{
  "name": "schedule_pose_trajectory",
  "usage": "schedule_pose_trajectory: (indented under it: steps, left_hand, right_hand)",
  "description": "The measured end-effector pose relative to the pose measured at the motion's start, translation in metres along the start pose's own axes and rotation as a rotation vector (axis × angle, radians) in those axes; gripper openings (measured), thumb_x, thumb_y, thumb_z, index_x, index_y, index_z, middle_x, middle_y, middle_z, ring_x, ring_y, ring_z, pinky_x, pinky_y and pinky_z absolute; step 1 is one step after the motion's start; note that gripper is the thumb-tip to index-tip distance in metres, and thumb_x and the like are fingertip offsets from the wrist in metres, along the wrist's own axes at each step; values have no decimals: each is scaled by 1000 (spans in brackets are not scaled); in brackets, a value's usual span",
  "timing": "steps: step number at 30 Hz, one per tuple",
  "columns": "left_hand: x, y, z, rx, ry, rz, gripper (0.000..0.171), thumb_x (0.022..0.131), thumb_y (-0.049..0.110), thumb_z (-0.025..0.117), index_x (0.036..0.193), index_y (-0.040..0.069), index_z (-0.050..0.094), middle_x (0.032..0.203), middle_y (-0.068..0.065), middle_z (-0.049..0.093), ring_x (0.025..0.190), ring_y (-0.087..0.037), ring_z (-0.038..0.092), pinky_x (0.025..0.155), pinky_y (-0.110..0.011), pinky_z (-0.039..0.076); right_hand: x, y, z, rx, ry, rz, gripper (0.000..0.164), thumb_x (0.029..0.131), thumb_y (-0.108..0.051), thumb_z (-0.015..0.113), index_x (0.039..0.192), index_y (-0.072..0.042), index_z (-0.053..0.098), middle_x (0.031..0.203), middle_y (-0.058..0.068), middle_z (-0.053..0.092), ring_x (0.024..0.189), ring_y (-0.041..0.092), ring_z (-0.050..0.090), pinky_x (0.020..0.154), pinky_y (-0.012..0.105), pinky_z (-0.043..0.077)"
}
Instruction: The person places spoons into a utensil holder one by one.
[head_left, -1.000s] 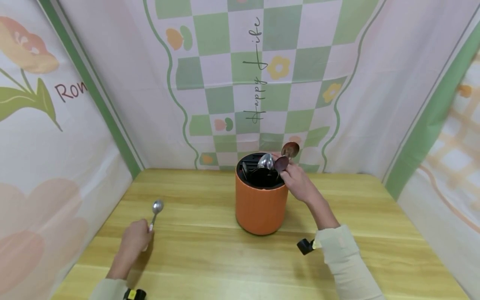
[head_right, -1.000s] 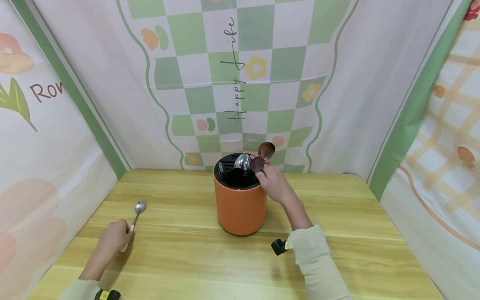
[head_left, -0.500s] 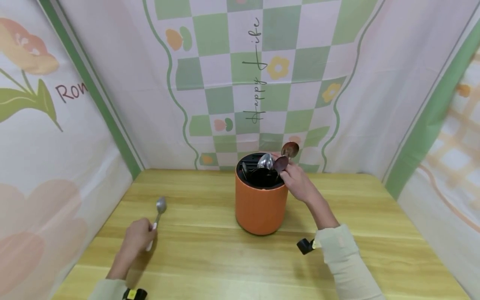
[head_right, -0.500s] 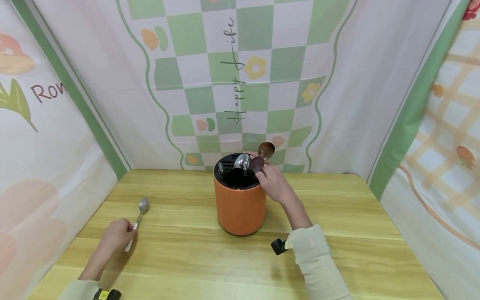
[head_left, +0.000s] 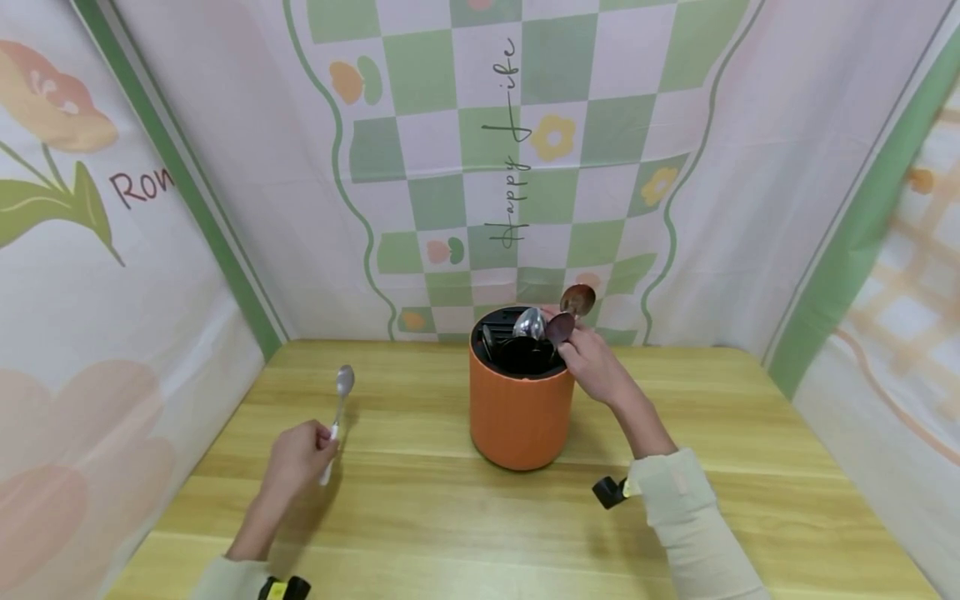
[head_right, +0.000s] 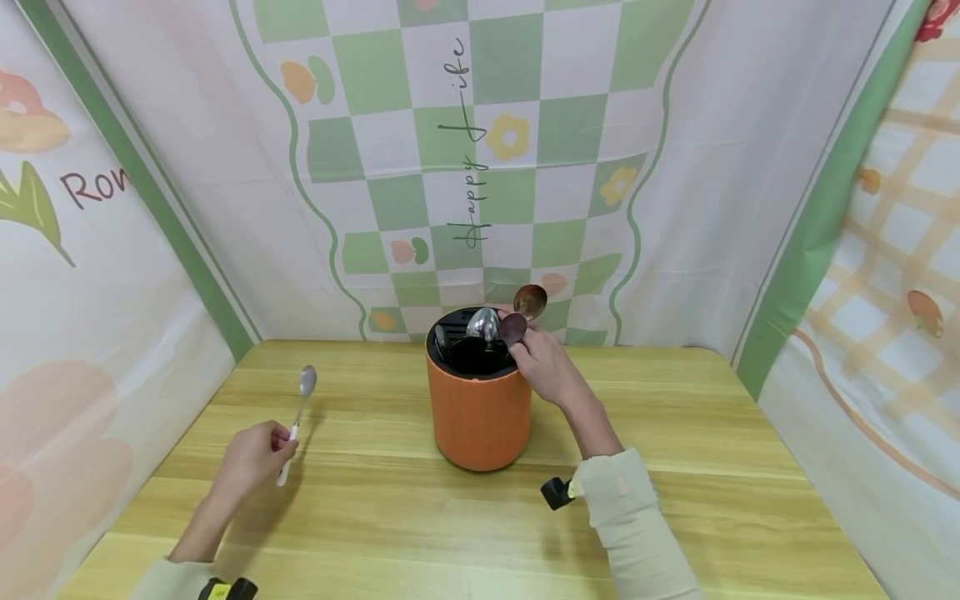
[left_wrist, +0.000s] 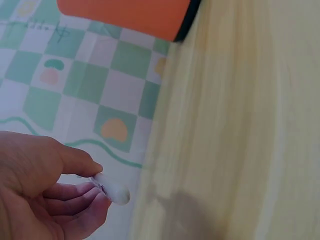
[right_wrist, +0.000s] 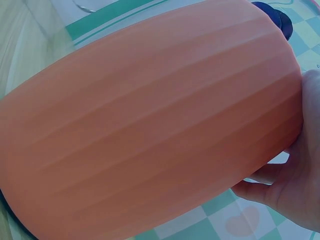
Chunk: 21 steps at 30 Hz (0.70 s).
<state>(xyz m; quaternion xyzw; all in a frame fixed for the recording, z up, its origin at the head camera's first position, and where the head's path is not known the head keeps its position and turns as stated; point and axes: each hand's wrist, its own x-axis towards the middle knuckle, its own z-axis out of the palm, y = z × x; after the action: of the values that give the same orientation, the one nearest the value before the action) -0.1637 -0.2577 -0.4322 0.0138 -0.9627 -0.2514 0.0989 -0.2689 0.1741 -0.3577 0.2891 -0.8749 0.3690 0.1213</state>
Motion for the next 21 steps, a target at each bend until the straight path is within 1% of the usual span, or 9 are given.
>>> schedule_pose_trajectory:
  steps: [5, 8, 15, 21]
  left_hand:
    - [0, 13, 1, -43, 50, 28, 12, 85, 10, 71, 89, -1, 70, 75, -5, 70, 64, -12, 60, 62, -27, 52]
    - [0, 21, 2, -62, 66, 39, 13, 84, 9, 71, 92, -2, 71, 76, -5, 71, 65, -11, 60, 60, -24, 51]
    - [0, 41, 4, -149, 64, 41, 13, 85, 9, 72, 92, -2, 70, 78, -6, 70, 66, -10, 60, 57, -19, 49]
    - [-1, 59, 5, -176, 82, 85, 11, 84, 7, 73, 92, 0, 70, 78, -5, 70, 67, -10, 61, 58, -18, 49]
  right_hand:
    - [0, -1, 0, -9, -4, -2, 52, 101, -12, 31, 151, -2, 41, 156, 18, 40, 145, 40, 35, 116, 57, 32]
    - [0, -1, 0, -13, -3, -5, 52, 101, -12, 31, 150, -1, 41, 156, 18, 40, 145, 40, 35, 116, 57, 32]
    - [0, -1, 0, -4, -2, -3, 51, 101, -13, 31, 150, -2, 42, 156, 18, 41, 146, 39, 35, 116, 57, 32]
    - [0, 0, 0, -14, -4, 0, 52, 101, -13, 31, 150, -2, 42, 157, 17, 40, 146, 39, 35, 116, 57, 32]
